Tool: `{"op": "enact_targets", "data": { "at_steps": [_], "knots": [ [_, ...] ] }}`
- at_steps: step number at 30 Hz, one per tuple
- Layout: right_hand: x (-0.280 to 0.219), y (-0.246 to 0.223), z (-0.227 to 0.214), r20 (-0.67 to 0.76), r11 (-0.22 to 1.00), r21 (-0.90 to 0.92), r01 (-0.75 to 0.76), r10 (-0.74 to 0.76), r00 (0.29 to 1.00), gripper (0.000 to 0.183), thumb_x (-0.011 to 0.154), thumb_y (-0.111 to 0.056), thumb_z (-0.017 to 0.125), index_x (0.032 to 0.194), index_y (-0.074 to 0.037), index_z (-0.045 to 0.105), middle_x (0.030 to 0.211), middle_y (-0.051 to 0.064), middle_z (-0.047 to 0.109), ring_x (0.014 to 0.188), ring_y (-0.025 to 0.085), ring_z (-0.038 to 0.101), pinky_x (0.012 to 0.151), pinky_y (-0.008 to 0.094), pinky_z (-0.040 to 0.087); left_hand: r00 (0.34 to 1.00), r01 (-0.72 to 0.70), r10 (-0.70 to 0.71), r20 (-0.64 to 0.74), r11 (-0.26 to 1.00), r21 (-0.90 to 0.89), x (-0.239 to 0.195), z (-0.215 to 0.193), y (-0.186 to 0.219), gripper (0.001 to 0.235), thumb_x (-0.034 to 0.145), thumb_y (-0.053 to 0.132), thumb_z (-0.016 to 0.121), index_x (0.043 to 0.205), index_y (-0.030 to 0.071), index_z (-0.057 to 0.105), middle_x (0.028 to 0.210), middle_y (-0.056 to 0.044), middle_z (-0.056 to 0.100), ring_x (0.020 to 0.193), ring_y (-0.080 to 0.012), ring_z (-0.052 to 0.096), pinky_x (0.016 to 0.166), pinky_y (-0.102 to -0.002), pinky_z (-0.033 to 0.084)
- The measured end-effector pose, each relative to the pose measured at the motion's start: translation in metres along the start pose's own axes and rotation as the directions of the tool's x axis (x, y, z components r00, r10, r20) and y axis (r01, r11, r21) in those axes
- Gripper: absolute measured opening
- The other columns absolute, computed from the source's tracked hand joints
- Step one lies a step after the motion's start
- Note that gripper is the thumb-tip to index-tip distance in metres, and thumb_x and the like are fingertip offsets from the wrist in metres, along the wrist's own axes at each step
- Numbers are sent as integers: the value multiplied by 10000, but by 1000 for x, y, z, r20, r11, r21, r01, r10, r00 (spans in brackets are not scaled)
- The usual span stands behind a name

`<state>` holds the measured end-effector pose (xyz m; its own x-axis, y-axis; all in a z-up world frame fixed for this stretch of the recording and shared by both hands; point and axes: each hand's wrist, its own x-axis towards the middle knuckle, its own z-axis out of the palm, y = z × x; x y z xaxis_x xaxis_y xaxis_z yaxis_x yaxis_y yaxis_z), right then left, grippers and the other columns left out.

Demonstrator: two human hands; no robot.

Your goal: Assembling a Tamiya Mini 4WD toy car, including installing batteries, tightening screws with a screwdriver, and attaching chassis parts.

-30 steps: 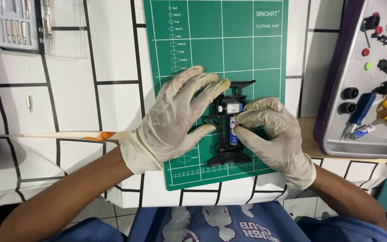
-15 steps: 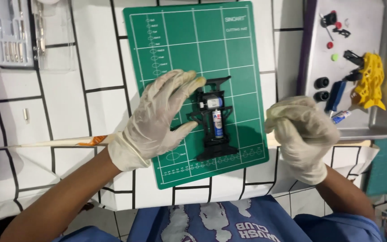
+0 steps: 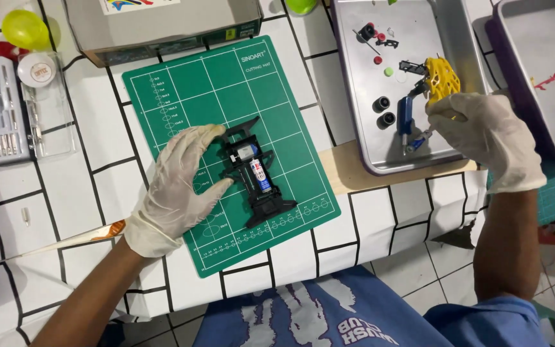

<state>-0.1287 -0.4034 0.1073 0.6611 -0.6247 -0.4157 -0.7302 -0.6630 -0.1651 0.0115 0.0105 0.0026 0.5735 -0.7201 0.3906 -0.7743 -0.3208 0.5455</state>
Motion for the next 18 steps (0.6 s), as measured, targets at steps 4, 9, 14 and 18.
{"op": "enact_targets", "data": {
  "at_steps": [4, 9, 14, 18],
  "knots": [
    [-8, 10, -3, 79, 990, -130, 53, -43, 996, 462, 946, -63, 574, 1336, -261, 721, 1183, 141, 749, 880, 333, 744, 727, 441, 589, 1000, 17, -17, 12, 1000, 7, 2, 0, 2, 729, 864, 264, 798, 1481, 43, 480, 1468, -162, 584, 1374, -334, 544, 1217, -487, 368],
    [14, 23, 6, 193, 923, -136, 359, -330, 924, 358, 888, -246, 731, 1236, -170, 766, 1331, 52, 710, 1152, 256, 687, 899, 437, 565, 1000, 5, -4, 19, 1000, -9, -1, -2, 2, 738, 856, 238, 823, 1477, 39, 477, 1460, -167, 583, 1365, -342, 549, 1208, -485, 389],
    [15, 68, 9, 58, 845, -221, 487, -487, 871, 383, 893, -102, 744, 1276, -102, 734, 1199, 169, 710, 842, 286, 734, 695, 386, 616, 1000, 18, -18, 12, 1000, -13, -2, -2, 2, 739, 860, 261, 826, 1477, 64, 472, 1440, -145, 579, 1339, -332, 550, 1189, -492, 402],
    [-28, 31, 22, -154, 760, -182, 624, -649, 745, 282, 1030, -35, 715, 1295, 58, 734, 1054, 260, 741, 806, 310, 727, 702, 403, 605, 1000, 11, -11, -10, 1000, -5, -5, 1, -2, 784, 843, 280, 872, 1481, 68, 470, 1422, -139, 583, 1319, -318, 549, 1176, -468, 434]
  ]
}}
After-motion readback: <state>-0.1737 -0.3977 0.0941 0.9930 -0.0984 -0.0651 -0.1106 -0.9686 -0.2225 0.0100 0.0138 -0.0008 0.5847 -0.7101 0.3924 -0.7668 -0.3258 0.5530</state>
